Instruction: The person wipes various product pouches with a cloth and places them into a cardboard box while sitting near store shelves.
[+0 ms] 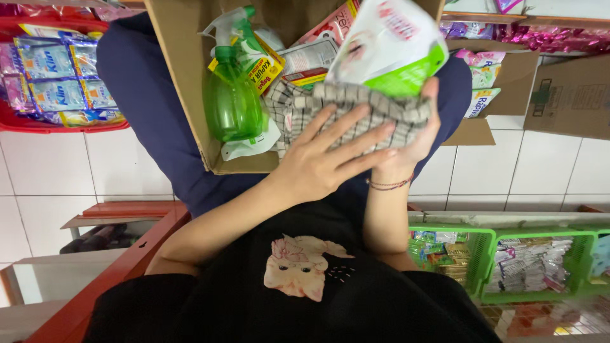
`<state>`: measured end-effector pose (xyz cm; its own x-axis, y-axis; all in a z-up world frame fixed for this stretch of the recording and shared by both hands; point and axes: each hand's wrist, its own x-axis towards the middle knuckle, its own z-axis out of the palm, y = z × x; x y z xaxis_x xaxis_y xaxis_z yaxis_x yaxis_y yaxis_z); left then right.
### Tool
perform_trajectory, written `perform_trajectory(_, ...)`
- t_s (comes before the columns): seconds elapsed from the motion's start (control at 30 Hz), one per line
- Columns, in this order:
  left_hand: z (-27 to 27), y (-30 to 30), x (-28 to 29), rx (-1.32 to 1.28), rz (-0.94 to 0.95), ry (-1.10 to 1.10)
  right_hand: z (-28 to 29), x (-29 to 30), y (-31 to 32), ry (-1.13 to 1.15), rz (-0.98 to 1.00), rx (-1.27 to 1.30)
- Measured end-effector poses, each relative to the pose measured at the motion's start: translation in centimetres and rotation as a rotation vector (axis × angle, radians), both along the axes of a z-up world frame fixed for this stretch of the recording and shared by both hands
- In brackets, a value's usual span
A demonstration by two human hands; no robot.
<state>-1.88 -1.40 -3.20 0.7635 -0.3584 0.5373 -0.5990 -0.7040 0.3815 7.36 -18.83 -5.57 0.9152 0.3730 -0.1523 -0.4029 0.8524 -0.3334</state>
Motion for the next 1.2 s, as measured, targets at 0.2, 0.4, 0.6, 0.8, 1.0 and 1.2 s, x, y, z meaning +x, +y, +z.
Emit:
perform_trajectory(0.2, -1.4, 2.5, -1.8, -0.245, 0.11, 0.018, 0.1, 1.3, -2.3, -0.078, -0.254, -0.091)
perform_trajectory(0.4, -0.2, 1.3, -2.6, -0.758, 0.23, 0.185, 0.0, 0.7, -0.8, -0.102, -0.347, -0.008)
perform_trajectory(0.6, -0.3, 0.9, -2.8, -0.489, 0.026, 0.107, -1.2, -0.2, -0.2, -0.014, -0.252, 0.045)
perform_trajectory(0.8, -0.8, 2.3, -2.2, -0.818, 0.287, 0.34, -0.9, 0.3, -1.1, 0.008, -0.209, 0.132)
perform_trajectory(1.0, 1.0, 1.2, -2.4, -1.111, 0.088, 0.475, 0.0, -2.1, 2.8, -0.101, -0.268, -0.118)
perform_trajectory(1.2, 2.4, 2.1, -1.3, -0.615, -0.105, -0.151, 2.5, -3.4, 4.5, -0.242, -0.058, -0.293)
